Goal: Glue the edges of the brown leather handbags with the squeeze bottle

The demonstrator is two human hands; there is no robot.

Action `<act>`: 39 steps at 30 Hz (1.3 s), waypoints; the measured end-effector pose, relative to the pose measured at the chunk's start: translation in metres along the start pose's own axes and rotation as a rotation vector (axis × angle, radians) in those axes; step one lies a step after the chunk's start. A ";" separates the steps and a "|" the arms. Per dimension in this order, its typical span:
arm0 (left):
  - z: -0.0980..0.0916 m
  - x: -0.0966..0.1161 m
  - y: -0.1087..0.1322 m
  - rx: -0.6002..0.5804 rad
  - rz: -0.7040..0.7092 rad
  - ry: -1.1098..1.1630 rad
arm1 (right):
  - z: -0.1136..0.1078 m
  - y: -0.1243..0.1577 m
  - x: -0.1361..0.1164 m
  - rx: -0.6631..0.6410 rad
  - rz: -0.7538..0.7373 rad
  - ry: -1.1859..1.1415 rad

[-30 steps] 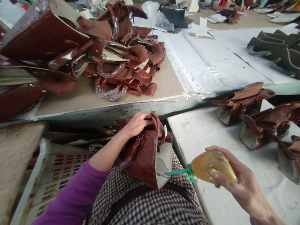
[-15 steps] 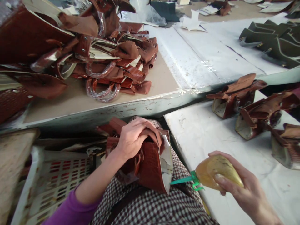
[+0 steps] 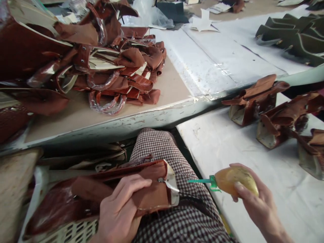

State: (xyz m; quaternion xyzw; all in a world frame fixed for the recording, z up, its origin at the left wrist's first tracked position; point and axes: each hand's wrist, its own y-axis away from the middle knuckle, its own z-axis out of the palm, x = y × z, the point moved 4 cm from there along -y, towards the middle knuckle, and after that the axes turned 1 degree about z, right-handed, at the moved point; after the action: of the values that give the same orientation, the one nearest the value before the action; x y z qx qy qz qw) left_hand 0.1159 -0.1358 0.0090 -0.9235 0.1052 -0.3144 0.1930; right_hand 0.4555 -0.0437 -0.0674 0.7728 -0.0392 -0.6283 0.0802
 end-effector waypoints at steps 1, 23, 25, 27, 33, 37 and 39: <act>-0.004 0.001 0.004 -0.019 -0.027 0.011 | 0.002 0.003 0.002 -0.010 0.042 -0.019; -0.021 -0.007 0.039 0.057 -0.324 0.334 | 0.070 -0.044 -0.003 -0.304 -0.217 0.180; -0.023 -0.005 0.037 0.067 -0.314 0.341 | 0.072 -0.049 -0.001 -0.334 -0.224 0.206; -0.024 -0.003 0.034 0.061 -0.304 0.343 | 0.073 -0.051 0.001 -0.398 -0.201 0.212; -0.021 -0.007 0.042 0.036 -0.308 0.365 | 0.070 -0.048 0.001 -0.591 -0.124 0.172; -0.019 -0.009 0.045 0.043 -0.312 0.365 | 0.067 -0.047 0.003 -0.536 -0.138 0.152; -0.020 -0.008 0.042 0.051 -0.306 0.366 | 0.066 -0.048 0.005 -0.450 -0.199 0.175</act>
State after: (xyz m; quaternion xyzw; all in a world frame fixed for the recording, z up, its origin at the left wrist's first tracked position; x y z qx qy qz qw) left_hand 0.0944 -0.1769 0.0016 -0.8511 -0.0108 -0.5047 0.1439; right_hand 0.3904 -0.0020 -0.0934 0.7869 0.1851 -0.5568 0.1910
